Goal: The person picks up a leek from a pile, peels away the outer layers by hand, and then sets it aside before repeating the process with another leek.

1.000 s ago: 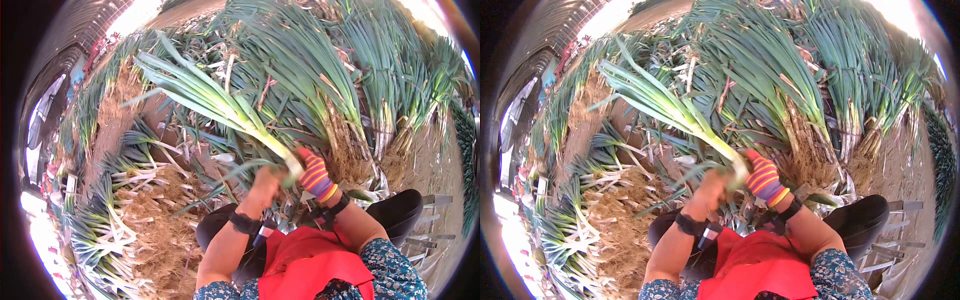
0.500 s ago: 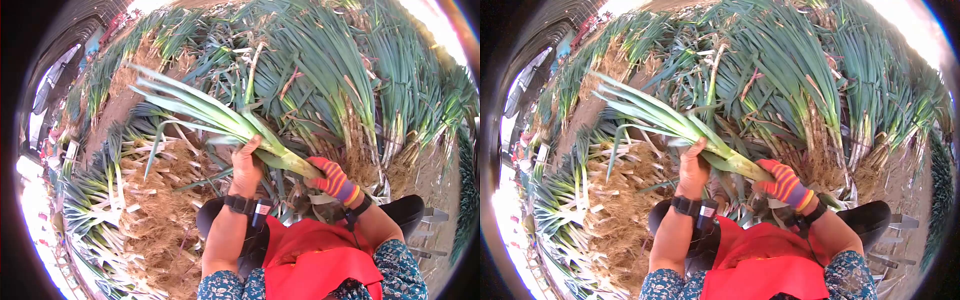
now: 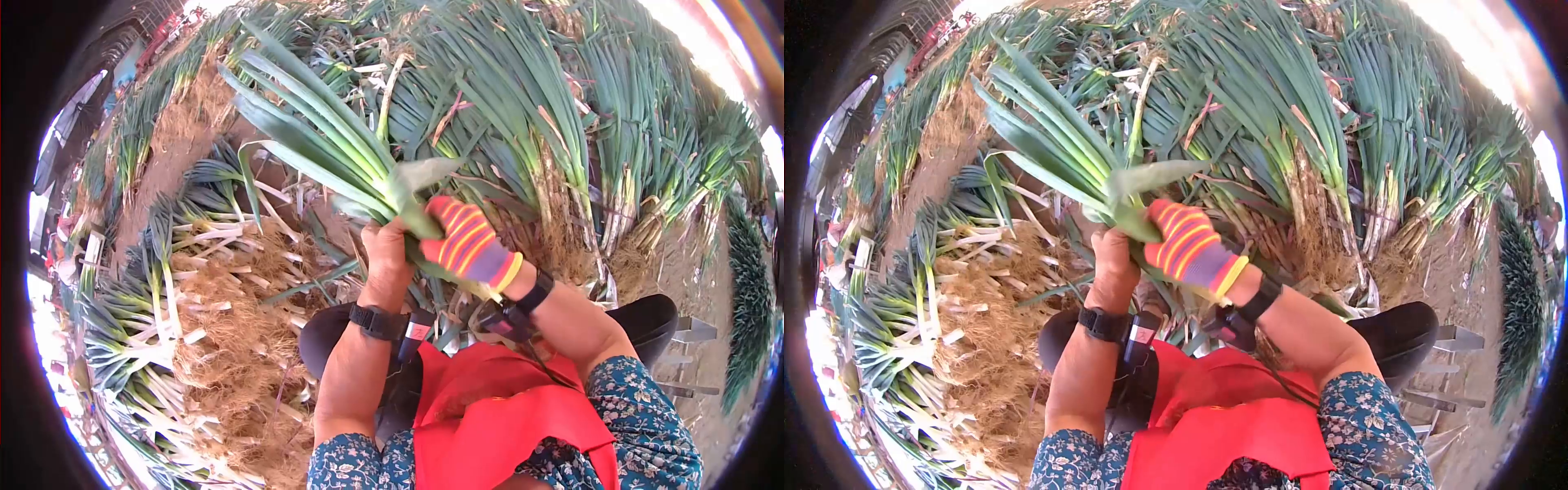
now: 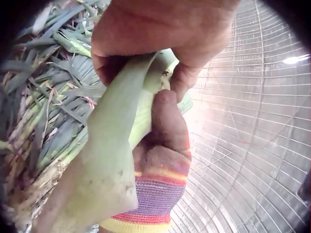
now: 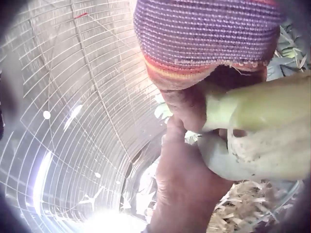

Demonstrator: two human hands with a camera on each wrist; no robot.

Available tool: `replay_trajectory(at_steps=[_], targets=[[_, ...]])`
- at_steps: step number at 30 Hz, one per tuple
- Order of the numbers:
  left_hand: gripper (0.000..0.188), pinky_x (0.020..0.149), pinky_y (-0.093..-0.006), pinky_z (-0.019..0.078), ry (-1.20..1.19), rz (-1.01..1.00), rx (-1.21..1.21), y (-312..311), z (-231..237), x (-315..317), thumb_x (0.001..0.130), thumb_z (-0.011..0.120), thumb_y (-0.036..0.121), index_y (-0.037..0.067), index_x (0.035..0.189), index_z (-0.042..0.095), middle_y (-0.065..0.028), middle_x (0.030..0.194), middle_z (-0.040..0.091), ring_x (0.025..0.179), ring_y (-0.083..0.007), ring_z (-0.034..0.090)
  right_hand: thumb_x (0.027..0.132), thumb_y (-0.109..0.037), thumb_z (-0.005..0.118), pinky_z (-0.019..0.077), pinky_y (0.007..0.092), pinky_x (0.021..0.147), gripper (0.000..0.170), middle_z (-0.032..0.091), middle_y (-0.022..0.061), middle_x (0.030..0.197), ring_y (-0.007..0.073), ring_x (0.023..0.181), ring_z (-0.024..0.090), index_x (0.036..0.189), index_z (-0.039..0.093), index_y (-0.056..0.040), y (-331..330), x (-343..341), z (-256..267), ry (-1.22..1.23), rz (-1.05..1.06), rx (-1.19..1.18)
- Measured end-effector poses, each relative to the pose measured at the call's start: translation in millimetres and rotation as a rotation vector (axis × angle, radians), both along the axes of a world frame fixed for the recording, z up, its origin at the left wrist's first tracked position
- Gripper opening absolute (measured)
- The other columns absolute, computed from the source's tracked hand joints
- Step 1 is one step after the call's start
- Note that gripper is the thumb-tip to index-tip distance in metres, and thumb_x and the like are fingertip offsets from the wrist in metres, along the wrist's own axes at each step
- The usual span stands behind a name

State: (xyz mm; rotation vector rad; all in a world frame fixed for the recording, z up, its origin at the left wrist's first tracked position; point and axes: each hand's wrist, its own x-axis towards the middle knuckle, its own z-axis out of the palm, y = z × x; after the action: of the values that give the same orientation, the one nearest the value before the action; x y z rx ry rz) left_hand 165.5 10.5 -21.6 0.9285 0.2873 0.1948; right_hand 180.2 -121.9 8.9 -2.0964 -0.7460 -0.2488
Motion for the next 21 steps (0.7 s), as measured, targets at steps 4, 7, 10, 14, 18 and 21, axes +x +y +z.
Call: replay_trajectory(at_steps=[4,7,10,14,18,21], targets=[[0.019,0.066,-0.0306,0.0512,0.080,0.067,-0.111,19,-3,7,0.079,0.068,0.008,-0.001,0.095,0.064,-0.0063,0.085,0.063,0.073,-0.0177,0.062,0.066,-0.011,0.076,0.0469,0.0310,0.070,0.036,0.063,0.0033,0.085,0.0176,0.074,0.060,0.099,0.062,-0.0046,-29,-59,-6,0.228,0.127,-0.009],[0.024,0.062,-0.0318,0.0504,0.021,0.148,-0.102,25,23,-3,0.074,0.072,0.005,0.003,0.096,0.061,-0.0045,0.080,0.061,0.067,-0.0188,0.060,0.069,-0.011,0.074,0.0480,0.0265,0.068,0.044,0.061,0.0024,0.081,0.0081,0.074,0.055,0.108,0.058,0.0023,-81,-62,24,0.690,0.165,0.139],[0.026,0.063,-0.0316,0.0497,-0.027,0.162,-0.111,31,11,-2,0.074,0.072,0.004,0.004,0.098,0.060,-0.0042,0.082,0.060,0.070,-0.0180,0.059,0.069,-0.018,0.073,0.0491,0.0330,0.073,0.046,0.065,0.0102,0.088,0.0177,0.081,0.061,0.109,0.060,-0.0001,-152,-59,-43,0.597,0.033,-0.149],[0.030,0.064,-0.0314,0.0485,-0.156,0.130,-0.011,24,15,-6,0.074,0.073,0.004,0.005,0.101,0.058,-0.0044,0.086,0.060,0.074,-0.0170,0.058,0.072,-0.028,0.070,0.0493,0.0413,0.080,0.046,0.065,0.0189,0.102,0.0344,0.092,0.063,0.109,0.061,-0.0018,-218,-59,-130,0.591,0.089,-0.949],[0.031,0.073,-0.0347,0.0478,-0.170,0.043,0.002,28,22,-5,0.076,0.072,0.008,0.005,0.104,0.058,-0.0041,0.092,0.060,0.082,-0.0185,0.057,0.078,-0.027,0.065,0.0503,0.0398,0.079,0.038,0.064,0.0188,0.100,0.0345,0.090,0.063,0.107,0.061,-0.0029,-198,-45,-113,0.186,-0.226,-0.763],[0.031,0.077,-0.0352,0.0471,-0.159,-0.028,-0.036,21,16,0,0.076,0.071,0.010,0.004,0.104,0.057,-0.0041,0.092,0.060,0.083,-0.0196,0.057,0.080,-0.029,0.067,0.0508,0.0391,0.077,0.038,0.063,0.0185,0.089,0.0350,0.080,0.062,0.106,0.061,-0.0029,-119,-30,-35,-0.127,-0.196,-0.222]])
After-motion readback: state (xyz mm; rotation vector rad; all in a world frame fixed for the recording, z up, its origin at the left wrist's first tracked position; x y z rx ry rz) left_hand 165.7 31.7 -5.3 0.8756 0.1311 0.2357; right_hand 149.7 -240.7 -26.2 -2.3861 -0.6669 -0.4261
